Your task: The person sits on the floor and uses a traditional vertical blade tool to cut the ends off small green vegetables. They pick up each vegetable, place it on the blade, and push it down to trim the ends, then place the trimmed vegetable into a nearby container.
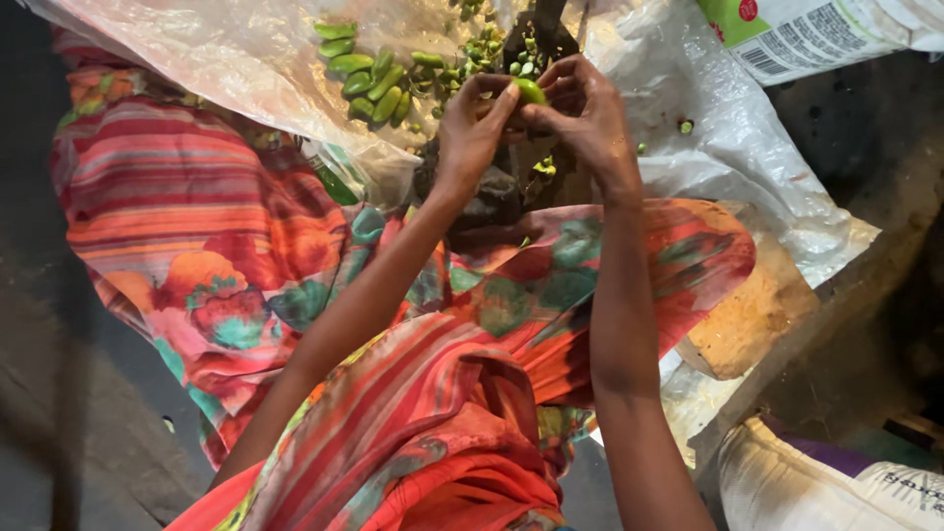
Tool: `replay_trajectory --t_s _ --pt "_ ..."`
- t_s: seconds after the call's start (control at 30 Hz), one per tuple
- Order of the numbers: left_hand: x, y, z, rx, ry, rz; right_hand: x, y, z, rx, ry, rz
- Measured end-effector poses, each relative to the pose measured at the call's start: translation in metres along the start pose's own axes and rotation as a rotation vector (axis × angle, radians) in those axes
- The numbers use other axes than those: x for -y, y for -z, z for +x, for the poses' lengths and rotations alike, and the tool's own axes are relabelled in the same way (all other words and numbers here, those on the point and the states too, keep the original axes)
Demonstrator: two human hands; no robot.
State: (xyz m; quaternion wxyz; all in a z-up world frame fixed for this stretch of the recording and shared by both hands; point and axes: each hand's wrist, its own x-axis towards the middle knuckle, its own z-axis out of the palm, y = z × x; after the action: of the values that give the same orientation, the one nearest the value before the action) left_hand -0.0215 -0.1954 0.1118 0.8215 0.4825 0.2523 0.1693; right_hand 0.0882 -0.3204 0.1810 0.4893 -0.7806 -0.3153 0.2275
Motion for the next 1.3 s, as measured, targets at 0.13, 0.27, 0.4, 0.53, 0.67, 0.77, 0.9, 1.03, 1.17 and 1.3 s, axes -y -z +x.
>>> replay_trajectory --t_s 0.13,0.27,0.4,0.53,0.67,0.77,0.9,1.03,1.17,1.3 --pt "0.009 0.007 0.014 0.005 0.011 0.150 -0.007 0.007 0.001 -0.093 -0.114 -0.051" --pt "0.016 0.017 0.056 -0.151 -0.332 0.587 -0.028 0.015 0.017 -0.307 -0.070 0.065" --pt "0.009 0.001 0.094 -0.094 -0.604 0.537 -0.049 0.009 0.042 -0.368 0.151 0.287" --pt "-0.004 -0.022 0.099 -0.065 -0.607 0.428 -0.062 0.006 0.055 -0.383 0.289 0.262" --pt "-0.005 -0.033 0.095 -0.134 -0.569 0.383 -0.073 0.010 0.060 -0.401 0.330 0.324" --pt "0.008 -0.030 0.101 -0.172 -0.555 0.386 -0.085 0.005 0.065 -0.422 0.284 0.338" --pt "0.026 -0.022 0.110 -0.220 -0.526 0.445 -0.100 -0.005 0.069 -0.481 0.118 0.052" --pt "0.023 0.013 0.103 -0.112 -0.151 0.901 -0.110 -0.006 0.072 -0.367 -0.233 0.464" --pt "0.042 0.039 0.056 -0.096 -0.062 0.886 -0.124 0.009 0.044 -0.289 -0.185 0.657" --pt "0.020 0.018 0.068 -0.281 -0.750 0.931 -0.097 0.015 0.051 -0.257 -0.166 0.790"
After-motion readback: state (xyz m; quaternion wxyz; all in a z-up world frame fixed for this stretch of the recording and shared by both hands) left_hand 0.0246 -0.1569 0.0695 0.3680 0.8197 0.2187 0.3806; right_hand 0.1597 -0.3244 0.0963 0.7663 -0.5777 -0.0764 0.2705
